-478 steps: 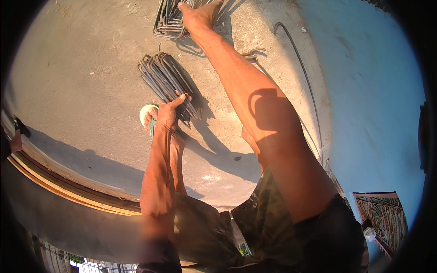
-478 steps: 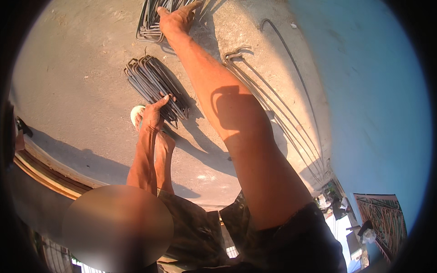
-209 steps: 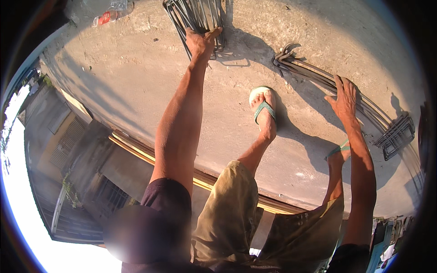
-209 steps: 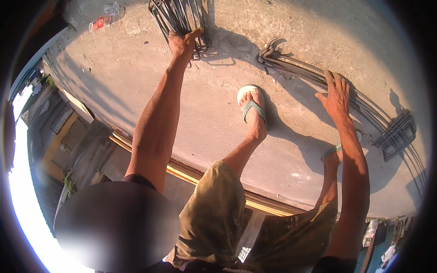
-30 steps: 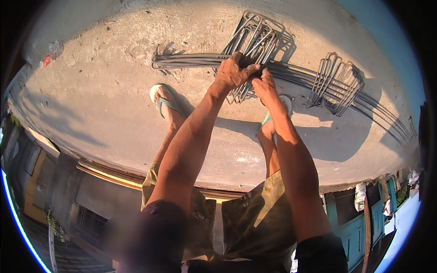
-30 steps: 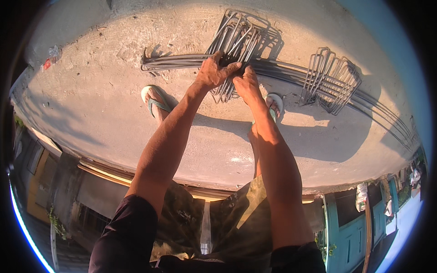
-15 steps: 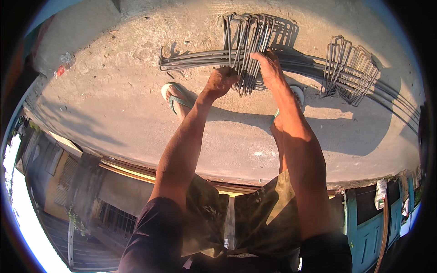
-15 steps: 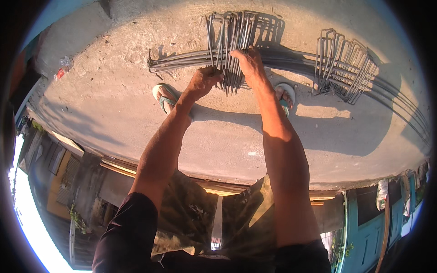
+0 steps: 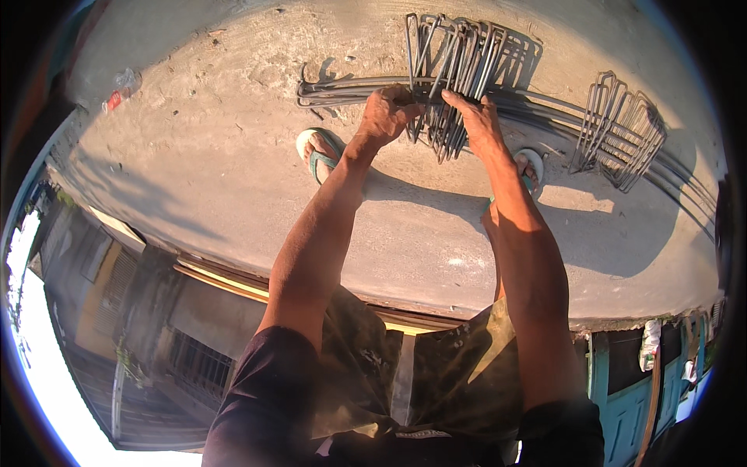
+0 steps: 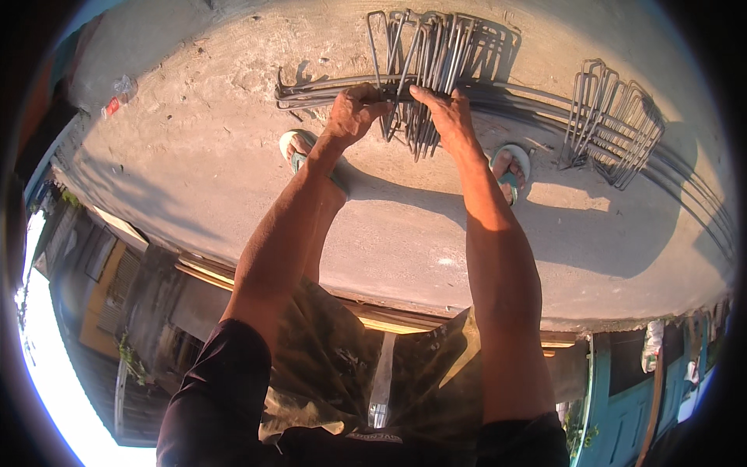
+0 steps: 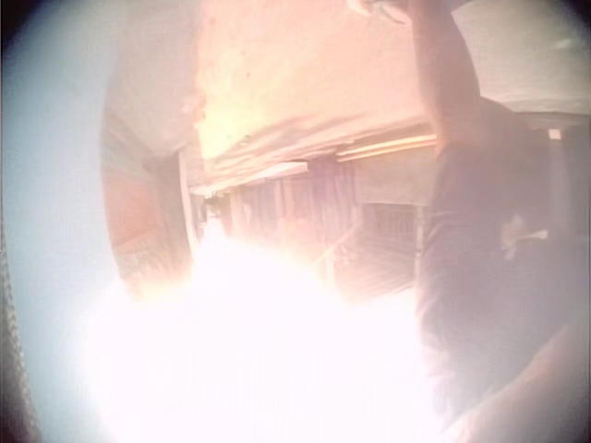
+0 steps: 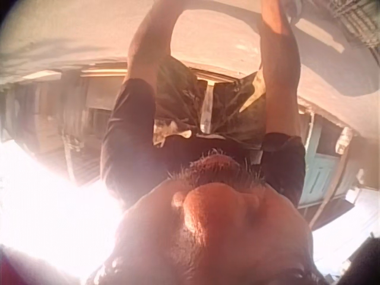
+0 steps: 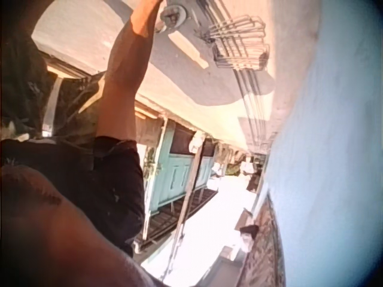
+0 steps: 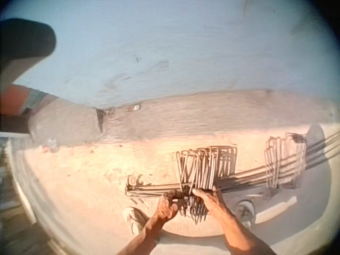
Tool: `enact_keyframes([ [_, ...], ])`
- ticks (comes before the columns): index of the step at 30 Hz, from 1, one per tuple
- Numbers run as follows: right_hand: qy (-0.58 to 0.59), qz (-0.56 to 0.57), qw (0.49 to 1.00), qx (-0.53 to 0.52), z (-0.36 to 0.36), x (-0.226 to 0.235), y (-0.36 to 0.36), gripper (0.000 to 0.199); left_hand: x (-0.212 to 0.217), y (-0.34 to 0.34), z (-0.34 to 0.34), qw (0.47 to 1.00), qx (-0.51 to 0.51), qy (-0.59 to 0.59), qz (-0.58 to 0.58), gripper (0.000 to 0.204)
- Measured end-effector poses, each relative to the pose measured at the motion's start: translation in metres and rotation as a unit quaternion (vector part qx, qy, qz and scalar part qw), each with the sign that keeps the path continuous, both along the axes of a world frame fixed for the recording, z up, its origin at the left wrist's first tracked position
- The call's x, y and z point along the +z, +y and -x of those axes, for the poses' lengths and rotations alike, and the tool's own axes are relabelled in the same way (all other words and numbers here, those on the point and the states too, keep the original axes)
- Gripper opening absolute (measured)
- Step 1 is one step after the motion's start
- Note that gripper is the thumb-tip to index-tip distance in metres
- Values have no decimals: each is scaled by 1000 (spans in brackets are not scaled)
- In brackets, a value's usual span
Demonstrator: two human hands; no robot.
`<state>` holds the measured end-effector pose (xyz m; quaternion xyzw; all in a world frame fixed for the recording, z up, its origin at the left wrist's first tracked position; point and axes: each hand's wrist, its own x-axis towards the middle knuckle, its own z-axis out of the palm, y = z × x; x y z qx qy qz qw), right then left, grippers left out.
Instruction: The person assembles a metal frame structure on a concrete floor. They arrange metal rods and wire loops, then use pliers to twist wire ties around the intersections to secure the components together.
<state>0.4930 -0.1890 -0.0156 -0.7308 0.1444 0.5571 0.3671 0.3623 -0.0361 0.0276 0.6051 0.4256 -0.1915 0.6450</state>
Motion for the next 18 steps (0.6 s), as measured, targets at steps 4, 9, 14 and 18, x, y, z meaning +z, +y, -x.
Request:
enact_keyframes([
  [4,73,-121,990,-8,-6,3,10,96,-18,-35,-3,994,86,-64,-15,26],
  [9,61,-93,994,-23,-4,15,16,39,-29,-19,5,997,57,-16,49,27],
  [14,116,-128,984,-43,-12,16,11,28,-30,7,31,962,181,-73,192,36],
  [18,25,-56,998,15,-4,10,10,32,-37,8,30,959,160,-81,221,37],
])
